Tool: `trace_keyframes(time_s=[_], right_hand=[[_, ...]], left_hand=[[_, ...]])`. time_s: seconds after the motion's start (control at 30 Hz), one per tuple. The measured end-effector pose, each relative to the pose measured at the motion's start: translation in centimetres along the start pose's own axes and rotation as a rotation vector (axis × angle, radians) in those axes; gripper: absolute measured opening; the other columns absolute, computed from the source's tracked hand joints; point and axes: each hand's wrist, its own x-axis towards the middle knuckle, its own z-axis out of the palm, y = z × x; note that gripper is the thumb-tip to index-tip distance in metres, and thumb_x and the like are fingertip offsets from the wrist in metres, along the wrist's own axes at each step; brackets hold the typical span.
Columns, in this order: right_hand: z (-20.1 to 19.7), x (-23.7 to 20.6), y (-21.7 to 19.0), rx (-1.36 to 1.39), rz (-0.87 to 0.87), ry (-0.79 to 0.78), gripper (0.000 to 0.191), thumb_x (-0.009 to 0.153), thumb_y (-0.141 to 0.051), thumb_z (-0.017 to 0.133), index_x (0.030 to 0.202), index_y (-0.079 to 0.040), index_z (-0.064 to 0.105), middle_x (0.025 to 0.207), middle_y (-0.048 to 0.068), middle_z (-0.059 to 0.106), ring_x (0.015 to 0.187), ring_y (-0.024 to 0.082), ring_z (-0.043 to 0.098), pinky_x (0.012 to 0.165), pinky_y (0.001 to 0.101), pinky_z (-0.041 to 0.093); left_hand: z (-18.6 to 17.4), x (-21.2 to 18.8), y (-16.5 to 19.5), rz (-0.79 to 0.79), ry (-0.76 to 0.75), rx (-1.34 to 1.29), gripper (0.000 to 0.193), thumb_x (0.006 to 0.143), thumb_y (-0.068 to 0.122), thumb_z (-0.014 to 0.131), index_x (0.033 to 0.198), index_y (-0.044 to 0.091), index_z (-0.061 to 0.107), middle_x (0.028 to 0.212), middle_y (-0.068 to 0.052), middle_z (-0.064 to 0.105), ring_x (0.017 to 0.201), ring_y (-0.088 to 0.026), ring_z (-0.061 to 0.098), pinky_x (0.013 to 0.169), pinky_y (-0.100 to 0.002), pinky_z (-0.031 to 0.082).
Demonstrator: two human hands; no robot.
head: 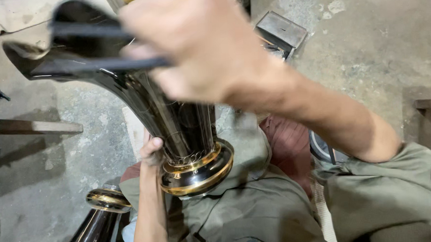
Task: The person sits on the floor holding a large black lacquered vase between their legs and engraves decorative curved patterns onto its surface using a pointed scribe tool, steadying the vase with the other hand and repositioning it to work on different areas.
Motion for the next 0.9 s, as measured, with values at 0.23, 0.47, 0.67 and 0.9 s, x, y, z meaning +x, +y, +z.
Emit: trace_keyframes(time_s=[0.23,0.47,0.67,0.9], right_hand=[[4.8,6.0,-3.1,-0.112,-0.098,0.045,0.003,0.073,-0.001,0.069,0.072,0.000,0.066,0.073,0.018,0.068,0.065,0.030,0.072,0.051,0.0406,0.054],[3.8,4.6,-3.7,-0.053,-0.092,-0.048,0.006,0.076,-0.002,0.069,0.080,0.001,0.067,0.090,0.021,0.069,0.066,0.032,0.071,0.050,0.0431,0.052],[-0.5,1.1,-3.4,0.048,-0.075,-0.067,0.018,0.095,-0.011,0.065,0.109,0.000,0.066,0.132,0.020,0.060,0.087,0.027,0.071,0.071,0.0354,0.058],[-6.5,-3.7,-1.6,0.001,0.236,-0.225,0.020,0.096,-0.013,0.079,0.113,-0.002,0.079,0.075,0.013,0.072,0.056,0.022,0.061,0.049,0.0370,0.042]], left_hand=[[2.0,3.3,-2.3,-0.115,-0.387,-0.547,0.061,0.086,0.040,0.077,0.126,-0.005,0.068,0.107,-0.019,0.075,0.090,-0.027,0.077,0.078,-0.041,0.064],[2.4,3.1,-1.5,-0.037,-0.278,-0.371,0.065,0.083,0.045,0.079,0.128,-0.001,0.067,0.113,-0.016,0.074,0.100,-0.029,0.075,0.087,-0.043,0.063],[-0.2,2.3,-2.5,-0.061,-0.270,-0.339,0.054,0.093,0.041,0.076,0.123,-0.004,0.068,0.100,-0.017,0.074,0.085,-0.028,0.075,0.076,-0.042,0.064],[1.3,1.4,-0.1,0.094,0.030,0.248,0.120,0.079,0.056,0.079,0.164,-0.002,0.018,0.139,-0.026,0.046,0.122,-0.033,0.056,0.098,-0.048,0.054]])
